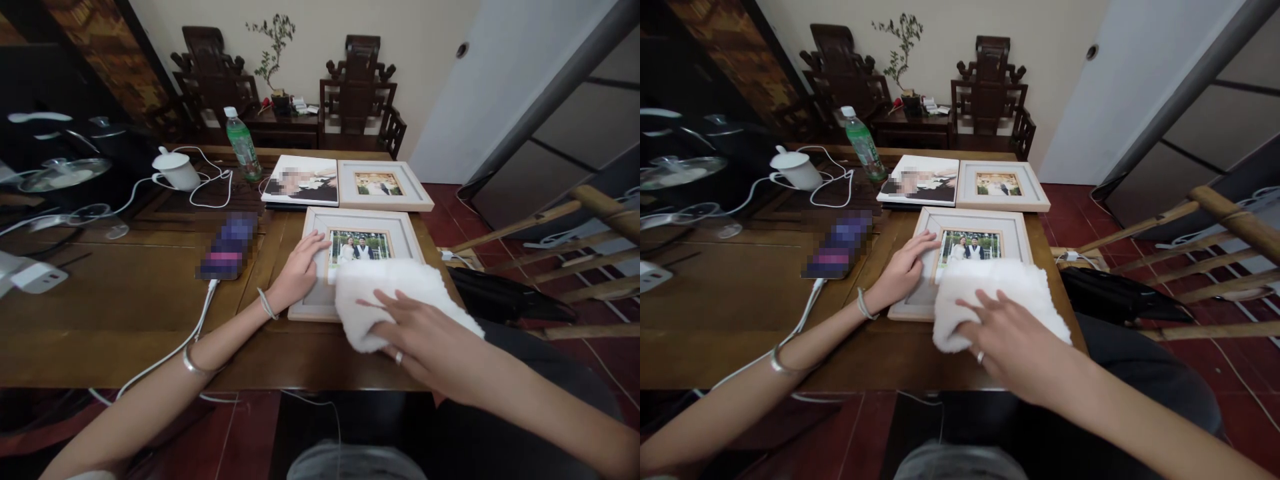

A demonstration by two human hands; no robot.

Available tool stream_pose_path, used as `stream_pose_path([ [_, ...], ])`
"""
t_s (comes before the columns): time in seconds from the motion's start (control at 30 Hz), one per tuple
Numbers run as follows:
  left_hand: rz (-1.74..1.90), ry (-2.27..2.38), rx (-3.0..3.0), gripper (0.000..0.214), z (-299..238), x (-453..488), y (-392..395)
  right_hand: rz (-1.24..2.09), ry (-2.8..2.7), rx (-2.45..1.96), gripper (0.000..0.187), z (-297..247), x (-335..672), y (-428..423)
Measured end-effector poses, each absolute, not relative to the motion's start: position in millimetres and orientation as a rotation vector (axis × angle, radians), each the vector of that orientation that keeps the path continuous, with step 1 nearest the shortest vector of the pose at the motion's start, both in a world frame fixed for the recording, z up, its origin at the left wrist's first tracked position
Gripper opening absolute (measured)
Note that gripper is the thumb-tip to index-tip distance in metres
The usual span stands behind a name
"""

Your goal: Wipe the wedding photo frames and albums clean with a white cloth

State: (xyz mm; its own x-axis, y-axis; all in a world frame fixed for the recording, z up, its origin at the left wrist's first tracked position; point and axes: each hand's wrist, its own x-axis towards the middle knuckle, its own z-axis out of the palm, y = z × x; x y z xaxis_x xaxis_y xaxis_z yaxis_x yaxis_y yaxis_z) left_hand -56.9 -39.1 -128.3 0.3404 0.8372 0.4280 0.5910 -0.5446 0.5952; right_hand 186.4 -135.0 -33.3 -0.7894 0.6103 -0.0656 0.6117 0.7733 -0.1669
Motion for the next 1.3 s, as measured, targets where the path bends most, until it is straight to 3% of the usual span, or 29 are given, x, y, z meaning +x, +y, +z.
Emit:
stream_pose_path([
  [0.2,0.920,1.320,2.369,0.045,-128.6,-57.7,-41.1,-0.273,2.975,1.086,0.044,-50.0,182.4,-120.7],
  [0.47,0.902,1.360,2.359,0.045,-130.1,-60.4,-39.3,0.263,2.904,1.281,0.058,-71.4,204.2,-9.9],
  [0.6,0.935,1.342,2.337,0.047,-133.8,-61.8,-37.9,0.372,2.865,1.280,0.060,-74.4,200.8,20.0],
  [0.83,1.012,1.305,2.360,0.052,-141.1,-62.1,-36.8,0.198,2.843,1.219,0.054,-71.2,182.3,-45.1],
  [1.1,0.987,1.344,2.266,0.053,-135.8,-57.6,-38.3,-0.321,2.781,1.056,0.056,-35.0,166.0,-129.9],
  [1.3,1.079,1.355,1.916,0.049,-120.7,-51.9,-46.6,-0.207,2.886,0.955,0.047,-52.2,130.1,-120.0],
])
